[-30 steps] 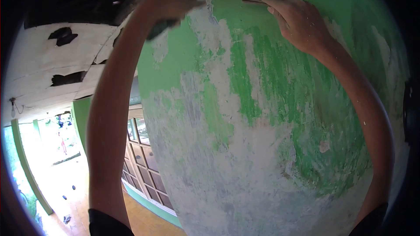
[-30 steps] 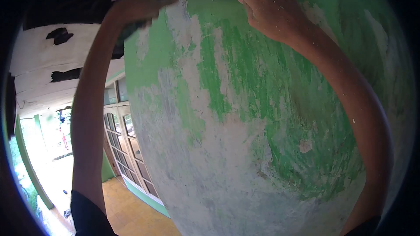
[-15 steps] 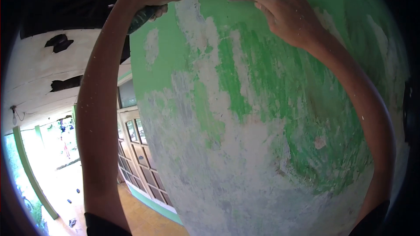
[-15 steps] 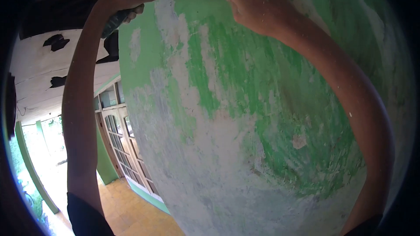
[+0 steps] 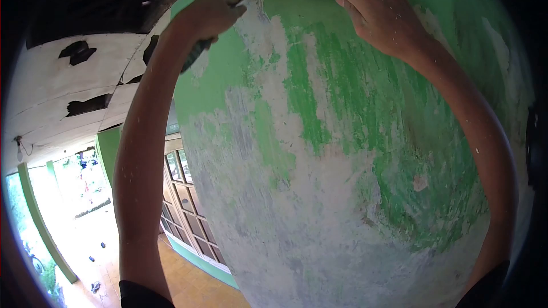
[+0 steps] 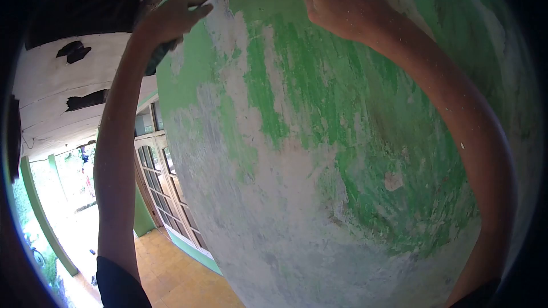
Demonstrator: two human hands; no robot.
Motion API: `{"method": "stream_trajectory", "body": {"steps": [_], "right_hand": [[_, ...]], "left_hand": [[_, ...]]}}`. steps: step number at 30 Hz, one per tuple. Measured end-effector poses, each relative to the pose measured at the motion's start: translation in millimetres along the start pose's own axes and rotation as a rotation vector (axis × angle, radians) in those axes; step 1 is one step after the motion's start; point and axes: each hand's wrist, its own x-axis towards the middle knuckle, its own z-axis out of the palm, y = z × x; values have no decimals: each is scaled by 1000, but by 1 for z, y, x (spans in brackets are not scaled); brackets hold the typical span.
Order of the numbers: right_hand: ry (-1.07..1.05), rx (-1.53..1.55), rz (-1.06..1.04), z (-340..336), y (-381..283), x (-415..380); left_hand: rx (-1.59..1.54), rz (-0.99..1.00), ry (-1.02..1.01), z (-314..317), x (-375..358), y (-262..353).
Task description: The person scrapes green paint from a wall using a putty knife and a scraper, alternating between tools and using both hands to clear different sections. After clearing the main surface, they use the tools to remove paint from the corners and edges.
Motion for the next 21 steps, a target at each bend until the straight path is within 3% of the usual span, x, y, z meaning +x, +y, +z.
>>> {"method": "stream_trajectory", "body": {"steps": [5,9,12,13,15,19,21], "right_hand": [[-3,-40,22,-1,-4,-1],[-6,-2,20,-2,-4,1],[-42,-15,61,-6,-9,1],[-45,-15,59,-5,-7,2],[18,6,3,-2,-2,1],[-25,-10,39,-5,-4,1],[-12,-13,28,-2,-3,0]], "left_hand": [[17,-133,-68,-13,22,-1],[5,-43,-15,0,2,-1],[56,-238,-92,-17,39,-1],[53,-240,-93,-12,32,-2],[74,-49,-66,1,14,-6],[6,-125,-118,-21,23,-9],[-121,-150,-240,-31,24,-17]]}}
